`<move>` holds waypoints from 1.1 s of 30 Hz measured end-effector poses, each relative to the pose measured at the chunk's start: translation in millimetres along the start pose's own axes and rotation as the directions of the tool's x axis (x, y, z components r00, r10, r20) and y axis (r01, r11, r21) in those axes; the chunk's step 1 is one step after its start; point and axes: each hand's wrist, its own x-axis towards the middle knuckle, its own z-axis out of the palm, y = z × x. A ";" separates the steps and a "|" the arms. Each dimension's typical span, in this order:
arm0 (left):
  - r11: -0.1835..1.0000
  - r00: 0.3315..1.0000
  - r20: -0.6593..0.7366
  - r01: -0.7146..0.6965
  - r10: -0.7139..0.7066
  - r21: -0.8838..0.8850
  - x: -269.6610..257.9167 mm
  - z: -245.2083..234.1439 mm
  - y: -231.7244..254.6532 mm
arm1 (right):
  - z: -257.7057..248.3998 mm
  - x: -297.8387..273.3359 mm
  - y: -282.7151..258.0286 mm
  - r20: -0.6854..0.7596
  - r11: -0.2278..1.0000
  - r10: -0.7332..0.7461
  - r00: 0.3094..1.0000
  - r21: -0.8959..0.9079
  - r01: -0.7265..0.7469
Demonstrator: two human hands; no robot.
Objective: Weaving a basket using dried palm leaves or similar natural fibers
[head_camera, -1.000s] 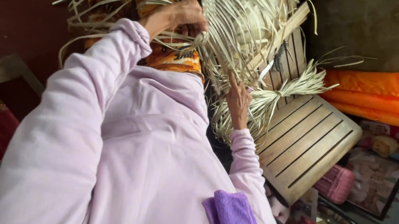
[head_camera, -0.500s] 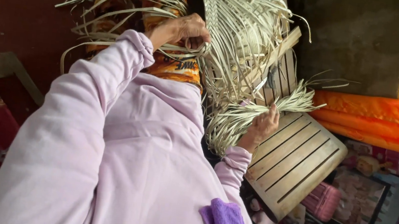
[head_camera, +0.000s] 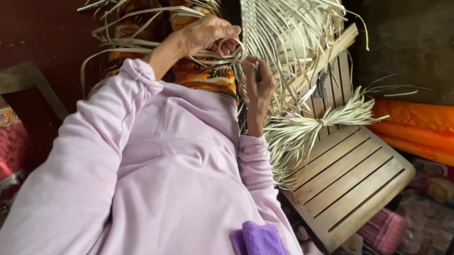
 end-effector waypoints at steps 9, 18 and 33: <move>0.929 0.952 -0.081 -0.264 0.294 0.258 7.4 0.9 -45.7 | 8.0 -9.9 51.6 -0.060 0.809 -0.097 0.993 -0.586 0.044; 0.874 0.885 -0.129 -0.400 0.446 0.275 27.1 19.9 -66.2 | 1.6 9.8 41.5 -0.029 0.856 -0.095 0.995 -0.513 0.066; 0.896 0.786 -0.506 -0.441 0.357 -0.054 71.3 15.9 -48.0 | -16.0 65.1 5.4 0.136 0.840 0.209 0.968 0.483 -0.249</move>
